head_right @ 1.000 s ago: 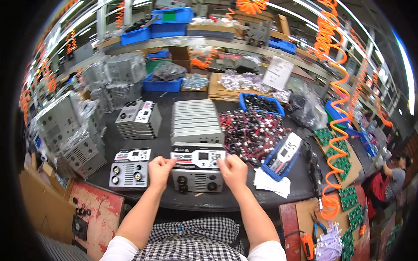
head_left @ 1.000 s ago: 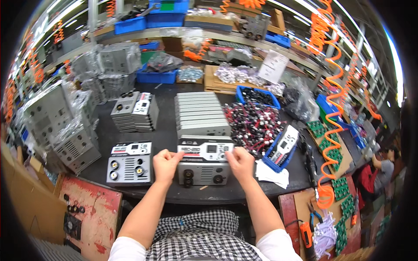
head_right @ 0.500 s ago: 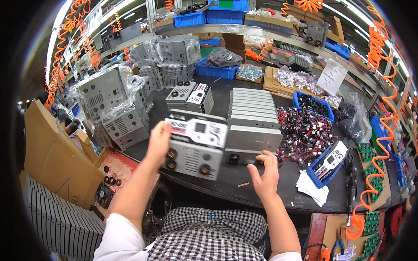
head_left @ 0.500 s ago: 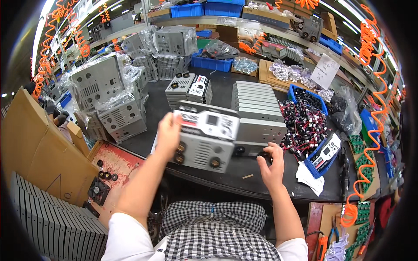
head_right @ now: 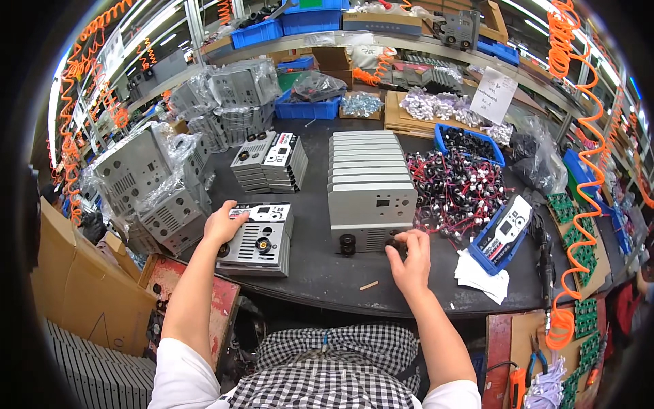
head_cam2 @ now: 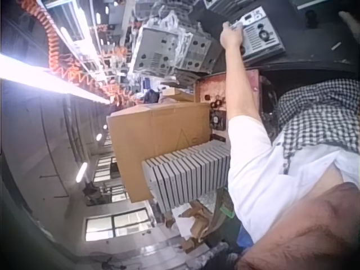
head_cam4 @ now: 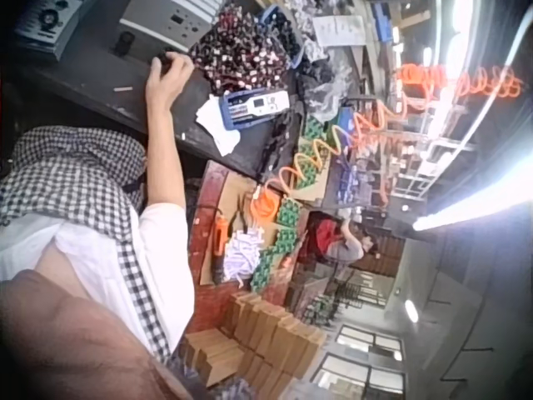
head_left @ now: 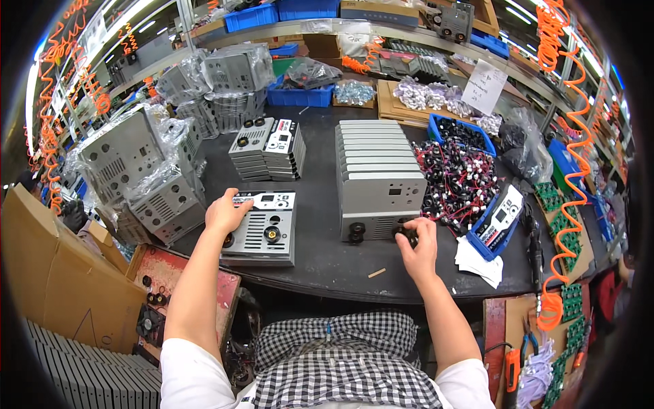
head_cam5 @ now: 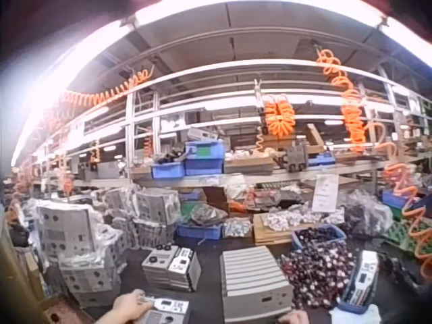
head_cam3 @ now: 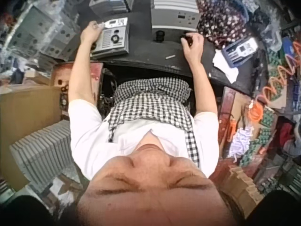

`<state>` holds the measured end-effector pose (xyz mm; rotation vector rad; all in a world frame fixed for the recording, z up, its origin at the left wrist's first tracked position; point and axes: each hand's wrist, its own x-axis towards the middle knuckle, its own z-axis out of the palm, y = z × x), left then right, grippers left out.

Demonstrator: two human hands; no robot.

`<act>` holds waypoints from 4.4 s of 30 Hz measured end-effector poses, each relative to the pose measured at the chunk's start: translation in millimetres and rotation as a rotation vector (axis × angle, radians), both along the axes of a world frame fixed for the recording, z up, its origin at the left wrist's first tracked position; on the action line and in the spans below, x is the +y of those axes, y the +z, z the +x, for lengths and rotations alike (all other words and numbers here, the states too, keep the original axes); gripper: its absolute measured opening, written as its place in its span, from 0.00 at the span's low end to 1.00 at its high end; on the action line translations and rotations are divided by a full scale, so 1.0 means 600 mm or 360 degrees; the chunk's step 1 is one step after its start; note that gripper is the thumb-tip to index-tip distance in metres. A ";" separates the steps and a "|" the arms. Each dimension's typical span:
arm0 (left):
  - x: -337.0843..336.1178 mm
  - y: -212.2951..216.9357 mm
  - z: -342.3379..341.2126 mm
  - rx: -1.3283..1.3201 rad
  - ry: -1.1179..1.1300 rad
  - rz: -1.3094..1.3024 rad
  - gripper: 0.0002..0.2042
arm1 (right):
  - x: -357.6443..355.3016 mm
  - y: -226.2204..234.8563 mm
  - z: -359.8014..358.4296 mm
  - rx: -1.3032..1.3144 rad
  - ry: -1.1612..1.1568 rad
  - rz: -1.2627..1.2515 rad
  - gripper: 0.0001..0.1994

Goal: Applying graphic labels to the front panels of electronic device housings using a dispenser.

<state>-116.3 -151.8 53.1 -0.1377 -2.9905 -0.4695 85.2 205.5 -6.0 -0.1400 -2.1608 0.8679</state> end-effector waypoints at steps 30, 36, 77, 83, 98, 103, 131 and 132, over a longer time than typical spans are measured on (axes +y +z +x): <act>0.276 -0.150 0.168 -0.0059 -0.0642 0.1721 0.11 | 0.029 0.018 0.041 -0.0255 0.0179 -0.0433 0.13; 0.284 -0.123 0.184 -0.0202 -0.0644 0.1925 0.07 | 0.251 0.054 0.055 -0.0094 -0.0625 0.0631 0.21; 0.267 -0.001 0.373 0.0160 -0.1806 0.1572 0.35 | -0.094 0.114 0.148 0.0371 0.0523 -0.0159 0.05; 0.226 0.018 0.387 -0.0233 -0.1758 0.1951 0.49 | -0.151 0.096 0.136 0.0031 0.1112 -0.1168 0.07; 0.215 -0.003 0.382 -0.0431 -0.1711 0.2048 0.45 | -0.152 0.104 0.124 -0.0153 0.1232 -0.1935 0.08; 0.214 0.005 0.385 -0.0723 -0.1668 0.2070 0.53 | -0.144 0.086 0.121 -0.0131 0.1266 -0.1911 0.07; 0.247 0.021 0.328 -0.0234 -0.1007 0.2970 0.06 | 0.293 -0.059 0.293 -0.0618 -0.0835 -0.1251 0.17; 0.247 0.022 0.333 -0.0179 -0.1052 0.2936 0.06 | 0.300 -0.058 0.287 -0.0610 -0.0868 -0.1219 0.16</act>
